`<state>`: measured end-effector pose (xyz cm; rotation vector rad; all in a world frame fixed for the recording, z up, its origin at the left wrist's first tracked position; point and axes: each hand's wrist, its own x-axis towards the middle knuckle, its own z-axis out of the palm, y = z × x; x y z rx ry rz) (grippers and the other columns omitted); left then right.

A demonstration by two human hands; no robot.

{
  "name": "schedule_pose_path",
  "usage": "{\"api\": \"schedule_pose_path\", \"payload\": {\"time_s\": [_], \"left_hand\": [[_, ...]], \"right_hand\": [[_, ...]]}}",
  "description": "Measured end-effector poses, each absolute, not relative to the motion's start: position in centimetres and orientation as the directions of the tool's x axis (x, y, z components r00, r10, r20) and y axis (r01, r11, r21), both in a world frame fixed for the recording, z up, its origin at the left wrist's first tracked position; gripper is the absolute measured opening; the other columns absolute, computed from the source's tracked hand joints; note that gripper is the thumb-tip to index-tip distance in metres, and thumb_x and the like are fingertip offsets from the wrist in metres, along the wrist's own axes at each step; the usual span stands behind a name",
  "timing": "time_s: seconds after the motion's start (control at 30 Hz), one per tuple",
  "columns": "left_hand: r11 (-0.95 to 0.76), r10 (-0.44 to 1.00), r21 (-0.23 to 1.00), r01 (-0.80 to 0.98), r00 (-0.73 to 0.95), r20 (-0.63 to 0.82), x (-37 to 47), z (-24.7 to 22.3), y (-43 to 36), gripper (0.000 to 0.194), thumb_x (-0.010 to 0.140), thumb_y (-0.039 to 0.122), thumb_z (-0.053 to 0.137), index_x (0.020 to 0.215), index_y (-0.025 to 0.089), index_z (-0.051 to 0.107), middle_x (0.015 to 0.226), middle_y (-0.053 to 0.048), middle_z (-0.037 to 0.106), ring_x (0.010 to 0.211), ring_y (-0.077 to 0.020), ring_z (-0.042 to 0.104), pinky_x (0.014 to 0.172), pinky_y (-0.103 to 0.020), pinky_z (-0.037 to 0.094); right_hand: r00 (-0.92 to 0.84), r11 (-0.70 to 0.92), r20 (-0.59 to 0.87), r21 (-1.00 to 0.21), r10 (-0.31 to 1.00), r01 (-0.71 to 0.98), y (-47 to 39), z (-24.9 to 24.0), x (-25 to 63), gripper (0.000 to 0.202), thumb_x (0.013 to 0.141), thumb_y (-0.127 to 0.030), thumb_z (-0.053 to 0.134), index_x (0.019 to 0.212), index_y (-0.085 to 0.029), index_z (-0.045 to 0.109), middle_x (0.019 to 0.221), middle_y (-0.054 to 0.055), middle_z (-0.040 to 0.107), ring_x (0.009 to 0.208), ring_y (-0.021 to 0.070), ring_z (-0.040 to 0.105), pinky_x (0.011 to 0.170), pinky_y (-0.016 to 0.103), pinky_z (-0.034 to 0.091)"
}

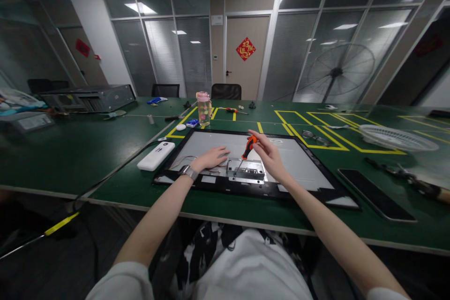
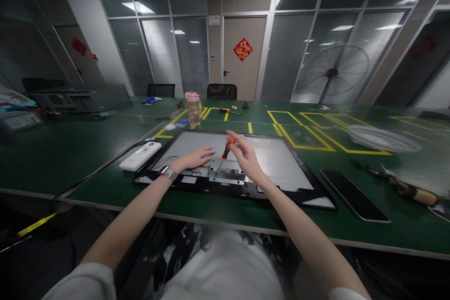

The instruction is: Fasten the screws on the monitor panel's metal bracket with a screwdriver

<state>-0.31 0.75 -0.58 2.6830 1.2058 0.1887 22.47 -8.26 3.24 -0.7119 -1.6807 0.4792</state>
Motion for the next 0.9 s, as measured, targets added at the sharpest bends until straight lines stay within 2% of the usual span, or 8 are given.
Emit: {"api": "schedule_pose_path", "payload": {"time_s": [0.07, 0.13, 0.27, 0.4, 0.5, 0.63, 0.7, 0.9], "left_hand": [[-0.649, 0.75, 0.234, 0.724, 0.66, 0.038, -0.3, -0.53, 0.67, 0.047, 0.098, 0.04, 0.034, 0.14, 0.022, 0.041, 0.152, -0.008, 0.031, 0.138, -0.0221, 0.031, 0.111, -0.033, 0.022], [-0.649, 0.749, 0.235, 0.723, 0.661, 0.037, -0.29, -0.46, 0.59, 0.047, 0.097, 0.04, 0.035, 0.14, 0.021, 0.041, 0.152, -0.008, 0.031, 0.137, -0.0223, 0.032, 0.111, -0.033, 0.022], [-0.645, 0.754, 0.23, 0.729, 0.656, 0.035, -0.26, -0.35, 0.49, 0.046, 0.097, 0.04, 0.035, 0.14, 0.023, 0.041, 0.151, -0.008, 0.032, 0.137, -0.0217, 0.032, 0.111, -0.033, 0.022], [-0.642, 0.756, 0.227, 0.732, 0.654, 0.03, -0.2, -0.33, 0.48, 0.046, 0.098, 0.039, 0.035, 0.14, 0.022, 0.041, 0.151, -0.008, 0.031, 0.137, -0.0217, 0.032, 0.111, -0.032, 0.022], [-0.648, 0.752, 0.219, 0.729, 0.658, 0.035, -0.18, -0.41, 0.54, 0.046, 0.098, 0.038, 0.035, 0.14, 0.021, 0.041, 0.151, -0.009, 0.031, 0.137, -0.022, 0.032, 0.111, -0.032, 0.021], [-0.649, 0.752, 0.217, 0.729, 0.658, 0.041, -0.2, -0.57, 0.67, 0.046, 0.098, 0.038, 0.035, 0.14, 0.022, 0.041, 0.151, -0.008, 0.032, 0.137, -0.0214, 0.032, 0.111, -0.032, 0.021], [-0.651, 0.75, 0.22, 0.726, 0.66, 0.04, -0.24, -0.66, 0.78, 0.046, 0.098, 0.039, 0.035, 0.14, 0.022, 0.041, 0.151, -0.008, 0.031, 0.137, -0.0218, 0.032, 0.111, -0.033, 0.021], [-0.656, 0.744, 0.235, 0.717, 0.666, 0.045, -0.4, -0.89, 1.02, 0.047, 0.098, 0.042, 0.034, 0.14, 0.024, 0.041, 0.152, -0.008, 0.031, 0.137, -0.0223, 0.032, 0.111, -0.034, 0.021]], "right_hand": [[-0.156, 0.714, 0.696, -0.684, 0.701, 0.153, -8.43, 3.31, 22.34, 0.041, 0.093, -0.035, 0.048, 0.134, -0.03, 0.05, 0.117, 0.007, 0.06, 0.104, 0.0214, 0.059, 0.094, 0.043, 0.047], [-0.147, 0.695, 0.679, -0.706, 0.719, 0.135, -8.54, 3.35, 22.18, 0.042, 0.092, -0.034, 0.049, 0.134, -0.029, 0.049, 0.114, 0.007, 0.063, 0.103, 0.0214, 0.06, 0.096, 0.044, 0.046], [-0.054, 0.694, 0.698, -0.695, 0.714, 0.191, -8.41, 3.33, 22.06, 0.034, 0.086, -0.033, 0.06, 0.119, -0.028, 0.061, 0.1, 0.005, 0.063, 0.089, 0.0188, 0.061, 0.088, 0.039, 0.05], [-0.03, 0.717, 0.729, -0.664, 0.683, 0.212, -8.19, 3.36, 22.29, 0.024, 0.083, -0.035, 0.064, 0.106, -0.028, 0.066, 0.096, 0.004, 0.06, 0.085, 0.0181, 0.059, 0.082, 0.035, 0.051], [-0.072, 0.709, 0.714, -0.669, 0.696, 0.223, -8.31, 3.53, 22.49, 0.027, 0.09, -0.037, 0.054, 0.113, -0.028, 0.064, 0.103, 0.005, 0.061, 0.094, 0.0197, 0.059, 0.089, 0.038, 0.047], [-0.125, 0.684, 0.673, -0.722, 0.729, 0.107, -8.43, 3.58, 22.52, 0.033, 0.093, -0.038, 0.048, 0.123, -0.029, 0.058, 0.109, 0.005, 0.065, 0.103, 0.0212, 0.06, 0.096, 0.043, 0.043], [-0.113, 0.662, 0.653, -0.746, 0.749, 0.07, -8.31, 3.45, 22.48, 0.032, 0.091, -0.038, 0.053, 0.121, -0.028, 0.06, 0.103, 0.004, 0.068, 0.098, 0.0205, 0.063, 0.093, 0.041, 0.046], [0.022, 0.657, 0.661, -0.749, 0.75, 0.082, -7.71, 3.05, 22.44, 0.02, 0.077, -0.038, 0.069, 0.094, -0.026, 0.067, 0.089, 0.001, 0.064, 0.077, 0.0161, 0.061, 0.073, 0.032, 0.051]]}}
